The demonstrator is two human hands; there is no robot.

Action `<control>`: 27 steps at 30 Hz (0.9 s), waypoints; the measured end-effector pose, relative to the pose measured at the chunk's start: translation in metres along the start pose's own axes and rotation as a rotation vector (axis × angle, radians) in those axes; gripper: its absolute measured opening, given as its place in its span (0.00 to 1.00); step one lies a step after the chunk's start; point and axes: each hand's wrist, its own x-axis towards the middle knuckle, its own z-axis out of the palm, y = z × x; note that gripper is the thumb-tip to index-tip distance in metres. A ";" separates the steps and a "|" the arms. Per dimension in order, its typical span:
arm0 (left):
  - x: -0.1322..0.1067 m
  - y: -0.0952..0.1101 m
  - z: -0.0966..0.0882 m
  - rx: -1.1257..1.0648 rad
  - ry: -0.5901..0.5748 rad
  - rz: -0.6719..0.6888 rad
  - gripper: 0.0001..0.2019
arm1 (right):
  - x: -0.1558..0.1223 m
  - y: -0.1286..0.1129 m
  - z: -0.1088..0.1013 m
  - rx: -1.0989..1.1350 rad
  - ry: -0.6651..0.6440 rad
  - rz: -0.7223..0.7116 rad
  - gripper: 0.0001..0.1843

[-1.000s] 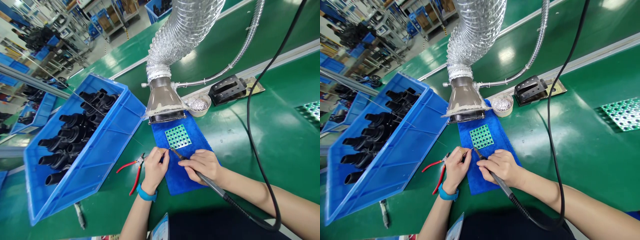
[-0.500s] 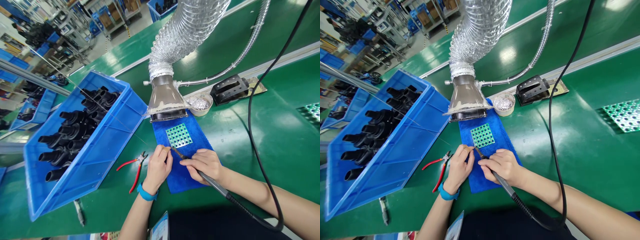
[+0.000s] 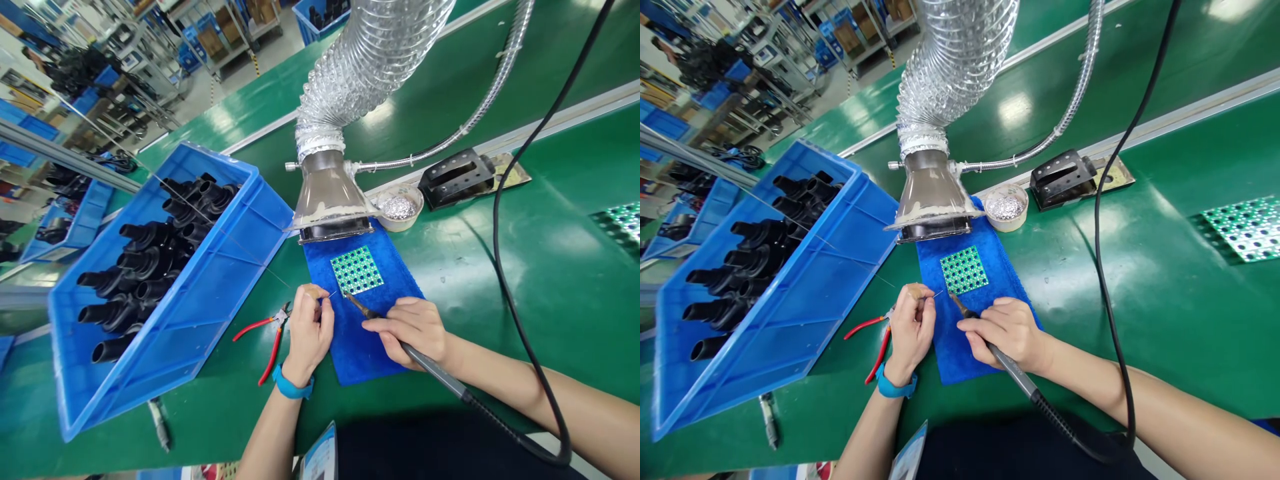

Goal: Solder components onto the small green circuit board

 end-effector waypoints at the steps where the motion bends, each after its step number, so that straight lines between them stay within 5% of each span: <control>1: 0.000 0.000 0.001 -0.006 0.001 -0.005 0.06 | 0.000 0.000 0.000 -0.003 -0.002 0.004 0.10; 27: 0.001 -0.002 0.006 -0.005 -0.036 0.017 0.05 | 0.001 0.001 0.005 -0.020 -0.030 0.038 0.08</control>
